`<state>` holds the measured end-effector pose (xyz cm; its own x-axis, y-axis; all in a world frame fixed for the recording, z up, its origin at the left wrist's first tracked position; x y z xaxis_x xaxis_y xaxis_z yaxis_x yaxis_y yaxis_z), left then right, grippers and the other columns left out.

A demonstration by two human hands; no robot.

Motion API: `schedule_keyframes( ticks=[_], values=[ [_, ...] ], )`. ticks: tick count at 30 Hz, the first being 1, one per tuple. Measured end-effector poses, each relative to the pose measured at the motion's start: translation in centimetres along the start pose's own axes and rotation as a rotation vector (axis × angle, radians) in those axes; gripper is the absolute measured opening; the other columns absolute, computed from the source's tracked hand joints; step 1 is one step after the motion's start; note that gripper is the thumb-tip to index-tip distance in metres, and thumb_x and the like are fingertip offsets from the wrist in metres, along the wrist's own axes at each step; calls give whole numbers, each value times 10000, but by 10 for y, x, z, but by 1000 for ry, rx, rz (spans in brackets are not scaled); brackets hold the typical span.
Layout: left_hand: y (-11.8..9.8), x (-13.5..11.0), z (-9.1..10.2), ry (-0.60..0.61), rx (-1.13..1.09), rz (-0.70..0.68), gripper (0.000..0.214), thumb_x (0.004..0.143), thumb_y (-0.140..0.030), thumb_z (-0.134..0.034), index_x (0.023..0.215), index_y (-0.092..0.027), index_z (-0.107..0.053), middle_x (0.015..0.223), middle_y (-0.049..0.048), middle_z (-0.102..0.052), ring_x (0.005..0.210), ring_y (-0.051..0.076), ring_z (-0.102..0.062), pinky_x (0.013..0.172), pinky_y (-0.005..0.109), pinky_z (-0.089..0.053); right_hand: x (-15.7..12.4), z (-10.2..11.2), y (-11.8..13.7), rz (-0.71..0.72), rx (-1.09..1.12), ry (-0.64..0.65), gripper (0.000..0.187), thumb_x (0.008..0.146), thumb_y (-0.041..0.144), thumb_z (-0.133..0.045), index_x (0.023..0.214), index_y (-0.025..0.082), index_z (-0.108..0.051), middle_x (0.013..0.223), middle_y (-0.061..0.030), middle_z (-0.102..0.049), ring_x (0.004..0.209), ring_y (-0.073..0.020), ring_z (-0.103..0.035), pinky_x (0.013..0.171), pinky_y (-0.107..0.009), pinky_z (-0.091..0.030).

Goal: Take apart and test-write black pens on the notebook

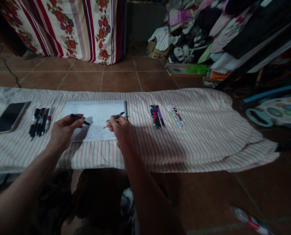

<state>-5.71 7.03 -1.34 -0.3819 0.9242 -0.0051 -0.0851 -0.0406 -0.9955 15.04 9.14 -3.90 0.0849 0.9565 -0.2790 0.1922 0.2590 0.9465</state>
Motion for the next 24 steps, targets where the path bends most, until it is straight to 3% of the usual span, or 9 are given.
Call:
schedule_keyframes(
  ticks=[9, 13, 17, 20, 24],
  values=[
    [8, -1, -6, -21, -365, 171, 201, 561, -119, -747, 750, -112, -675, 683, 9, -646, 540, 66, -559, 518, 157, -478, -1, -1, 1, -5, -9, -2, 188, 739, 340, -576, 784, 158, -589, 760, -38, -690, 603, -92, -624, 510, -178, -463],
    [15, -1, -6, -77, -548, 312, 79, 670, -12, -639, 670, -91, -635, 679, 31, -654, 512, 53, -568, 499, 125, -508, -1, -1, 3, 8, 2, -7, 190, 742, 341, -576, 767, 153, -586, 763, -43, -691, 608, -95, -624, 511, -180, -465],
    [21, -5, -9, -132, -735, 510, 174, 795, 8, -486, 682, -75, -590, 646, 40, -616, 545, 58, -587, 526, 105, -524, -2, -2, 7, 16, 29, -7, 194, 735, 343, -587, 755, 150, -582, 765, -45, -691, 611, -95, -624, 523, -185, -473],
    [20, -10, -16, -88, -886, 646, 185, 852, -38, -408, 762, -66, -567, 649, 57, -584, 538, 67, -571, 484, 108, -511, -3, -3, 11, 21, 73, -13, 188, 731, 335, -593, 770, 151, -583, 767, -41, -689, 610, -86, -617, 528, -179, -473],
    [14, -18, -29, 37, -1139, 727, 213, 890, -89, -324, 853, -41, -529, 680, 80, -558, 545, 74, -546, 439, 116, -489, -5, -4, 18, 43, 198, -13, 188, 719, 334, -605, 787, 159, -583, 759, -28, -685, 619, -85, -613, 546, -185, -481]
  ],
)
Point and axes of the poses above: each hand's wrist, its own x-axis towards the middle knuckle, its own z-axis out of the back of the hand, y = z × x, the point moved 7 cm from there along x, towards the middle knuckle
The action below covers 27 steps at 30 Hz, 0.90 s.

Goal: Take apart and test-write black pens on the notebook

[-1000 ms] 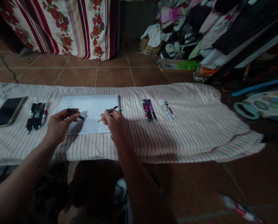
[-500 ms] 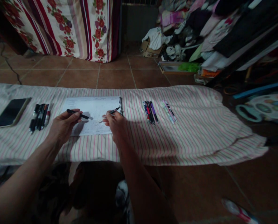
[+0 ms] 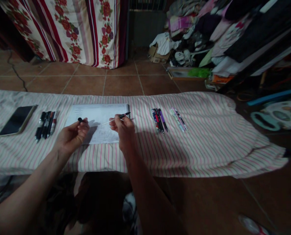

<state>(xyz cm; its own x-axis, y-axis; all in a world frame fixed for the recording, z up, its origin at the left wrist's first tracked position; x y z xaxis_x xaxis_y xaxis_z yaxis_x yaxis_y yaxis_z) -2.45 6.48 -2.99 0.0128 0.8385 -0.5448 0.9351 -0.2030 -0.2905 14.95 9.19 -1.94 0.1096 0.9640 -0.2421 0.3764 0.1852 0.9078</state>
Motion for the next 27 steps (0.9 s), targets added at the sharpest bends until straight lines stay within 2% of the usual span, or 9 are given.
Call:
schedule_keyframes(
  ticks=[5, 9, 14, 17, 27],
  values=[
    [15, -3, -6, 88, -127, 82, 205, 886, -88, -311, 839, -47, -507, 676, 70, -534, 535, 71, -526, 408, 112, -461, -2, -5, 10, 40, 117, 26, 187, 705, 326, -621, 791, 165, -582, 734, -14, -680, 607, -82, -609, 542, -186, -483],
    [24, -2, -6, 101, -134, 92, 216, 880, -75, -302, 818, -59, -509, 687, 72, -535, 527, 72, -517, 410, 127, -462, -9, -12, 24, 150, 184, 96, 177, 731, 316, -603, 843, 182, -572, 754, -2, -681, 606, -75, -610, 540, -179, -487],
    [32, 1, 0, 50, -102, 91, 227, 879, -74, -304, 813, -51, -520, 686, 84, -544, 535, 78, -524, 447, 142, -487, -23, -20, 42, 380, 24, 155, 155, 775, 318, -569, 874, 199, -555, 777, 4, -684, 617, -92, -625, 553, -208, -511],
    [32, 1, 4, -16, -67, 62, 225, 880, -69, -311, 814, -49, -525, 687, 88, -554, 545, 81, -536, 468, 141, -499, -27, -23, 46, 458, -60, 148, 154, 785, 322, -560, 872, 195, -548, 783, -6, -690, 617, -100, -631, 553, -218, -519],
    [33, -1, 7, -80, -15, 70, 214, 881, -80, -342, 796, -63, -538, 640, 61, -551, 546, 83, -566, 481, 137, -518, -31, -30, 44, 421, -181, 170, 167, 777, 339, -552, 872, 202, -546, 808, -12, -690, 654, -115, -642, 607, -241, -529]
  ],
)
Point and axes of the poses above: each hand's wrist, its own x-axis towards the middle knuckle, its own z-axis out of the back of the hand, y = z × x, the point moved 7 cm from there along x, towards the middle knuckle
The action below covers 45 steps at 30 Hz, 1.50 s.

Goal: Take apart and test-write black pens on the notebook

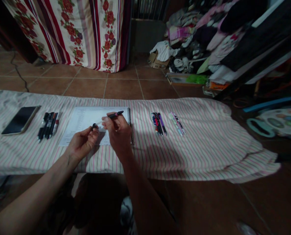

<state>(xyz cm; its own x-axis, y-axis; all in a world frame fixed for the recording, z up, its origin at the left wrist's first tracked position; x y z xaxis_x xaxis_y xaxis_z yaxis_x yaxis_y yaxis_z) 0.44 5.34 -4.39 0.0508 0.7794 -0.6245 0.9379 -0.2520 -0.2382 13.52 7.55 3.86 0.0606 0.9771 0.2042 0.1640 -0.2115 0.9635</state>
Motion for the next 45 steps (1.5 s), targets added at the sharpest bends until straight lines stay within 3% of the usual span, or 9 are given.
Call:
schedule_keyframes(
  ticks=[6, 16, 30, 34, 38, 42, 45],
  values=[
    [-1, -1, -1, 15, 29, -30, 194, 873, -59, -358, 848, -77, -549, 675, 56, -574, 552, 79, -585, 506, 143, -535, -2, -3, 0, 20, -61, 37, 182, 778, 353, -539, 880, 203, -548, 804, -13, -675, 678, -127, -643, 622, -251, -528],
    [-2, -7, -5, 6, 97, -65, 191, 870, -50, -379, 771, -85, -539, 664, 52, -591, 553, 82, -607, 519, 140, -541, 0, -1, -7, 52, -210, 38, 178, 763, 345, -563, 878, 219, -613, 789, -4, -649, 704, -137, -626, 615, -244, -495],
    [-1, -12, -7, 23, 75, -111, 184, 828, 12, -428, 759, -80, -572, 656, 47, -615, 600, 99, -643, 566, 148, -560, 2, 9, -13, -66, -230, -50, 209, 702, 360, -612, 840, 216, -674, 803, -14, -682, 725, -162, -639, 664, -272, -510],
    [-7, -14, -14, 112, 194, -180, 199, 795, 40, -467, 699, -88, -585, 660, 43, -627, 631, 98, -655, 613, 140, -553, 3, 9, -12, -104, -186, 2, 247, 705, 364, -605, 885, 207, -669, 760, -3, -676, 712, -160, -649, 679, -283, -535],
    [-9, -13, -17, 184, 389, -219, 160, 769, 29, -525, 727, -88, -626, 722, 71, -670, 638, 102, -657, 642, 157, -547, 2, 12, -17, -188, -75, -34, 252, 668, 353, -634, 857, 190, -668, 726, 6, -665, 685, -154, -659, 621, -268, -563],
    [-7, -10, -11, 208, 530, -202, 111, 718, -34, -631, 804, -90, -673, 667, 71, -670, 536, 71, -599, 531, 127, -499, 2, 12, -22, -224, -11, -26, 250, 637, 343, -656, 824, 178, -671, 698, 9, -660, 680, -155, -665, 628, -277, -576],
    [-11, -9, -9, 240, 643, -278, 203, 637, -104, -727, 837, -89, -694, 600, 49, -647, 497, 64, -553, 498, 134, -453, 2, 12, -23, -222, -9, -9, 255, 628, 347, -664, 820, 179, -676, 683, 13, -656, 696, -156, -665, 646, -283, -579]
  ],
)
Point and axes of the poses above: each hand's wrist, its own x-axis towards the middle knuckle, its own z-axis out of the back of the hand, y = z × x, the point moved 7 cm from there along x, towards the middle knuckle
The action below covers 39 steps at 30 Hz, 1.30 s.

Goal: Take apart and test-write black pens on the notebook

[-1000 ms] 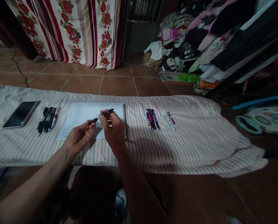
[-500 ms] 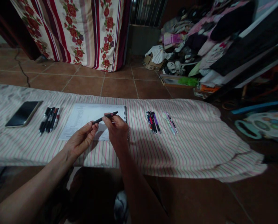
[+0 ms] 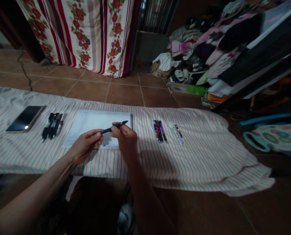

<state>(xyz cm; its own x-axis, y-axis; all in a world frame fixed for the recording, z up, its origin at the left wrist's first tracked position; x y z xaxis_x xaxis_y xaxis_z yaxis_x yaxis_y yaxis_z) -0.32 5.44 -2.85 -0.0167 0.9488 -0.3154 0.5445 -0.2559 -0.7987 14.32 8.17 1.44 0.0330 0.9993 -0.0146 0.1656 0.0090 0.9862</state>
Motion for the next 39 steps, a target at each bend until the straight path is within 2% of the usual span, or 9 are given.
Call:
schedule_keyframes(
  ticks=[5, 17, 25, 30, 35, 39],
  values=[
    [-2, -1, 3, -29, 105, -49, 266, 562, -157, -780, 810, -91, -711, 626, 41, -647, 504, 61, -527, 504, 158, -411, 0, 0, 0, 3, -22, 12, 233, 636, 337, -661, 812, 185, -679, 680, 18, -655, 687, -152, -665, 637, -277, -579],
    [-6, -1, -3, 10, 135, -94, 169, 617, -168, -731, 775, -112, -709, 553, 7, -592, 516, 74, -496, 538, 190, -395, -2, -1, 3, 51, -72, -46, 195, 660, 327, -650, 793, 185, -668, 662, 18, -659, 646, -151, -670, 603, -263, -577],
    [-7, -3, 2, -50, 147, -101, 231, 566, -178, -763, 784, -124, -708, 621, 23, -642, 583, 89, -533, 587, 207, -406, -3, 0, 4, 64, -137, -78, 240, 651, 368, -653, 785, 170, -663, 620, 7, -664, 607, -167, -672, 585, -272, -574],
    [-7, -3, 4, -96, 179, -116, 266, 543, -205, -772, 790, -128, -712, 618, 17, -645, 591, 99, -527, 624, 240, -409, -6, -3, 1, 61, -87, -90, 252, 648, 378, -651, 776, 162, -666, 630, 11, -664, 628, -166, -676, 602, -266, -578],
    [-7, -5, 2, -106, 172, -99, 294, 510, -219, -787, 781, -130, -716, 616, 20, -648, 603, 113, -541, 646, 261, -416, -8, -3, 1, 47, -81, -98, 253, 653, 383, -645, 779, 166, -672, 638, 17, -658, 625, -163, -674, 610, -268, -577],
    [-9, -6, -2, -85, 200, -114, 252, 544, -229, -767, 766, -124, -708, 598, 14, -633, 600, 108, -537, 650, 251, -409, -8, -1, 2, 46, -72, -93, 245, 647, 370, -653, 783, 168, -680, 638, 17, -660, 621, -152, -669, 629, -269, -570]
  ],
)
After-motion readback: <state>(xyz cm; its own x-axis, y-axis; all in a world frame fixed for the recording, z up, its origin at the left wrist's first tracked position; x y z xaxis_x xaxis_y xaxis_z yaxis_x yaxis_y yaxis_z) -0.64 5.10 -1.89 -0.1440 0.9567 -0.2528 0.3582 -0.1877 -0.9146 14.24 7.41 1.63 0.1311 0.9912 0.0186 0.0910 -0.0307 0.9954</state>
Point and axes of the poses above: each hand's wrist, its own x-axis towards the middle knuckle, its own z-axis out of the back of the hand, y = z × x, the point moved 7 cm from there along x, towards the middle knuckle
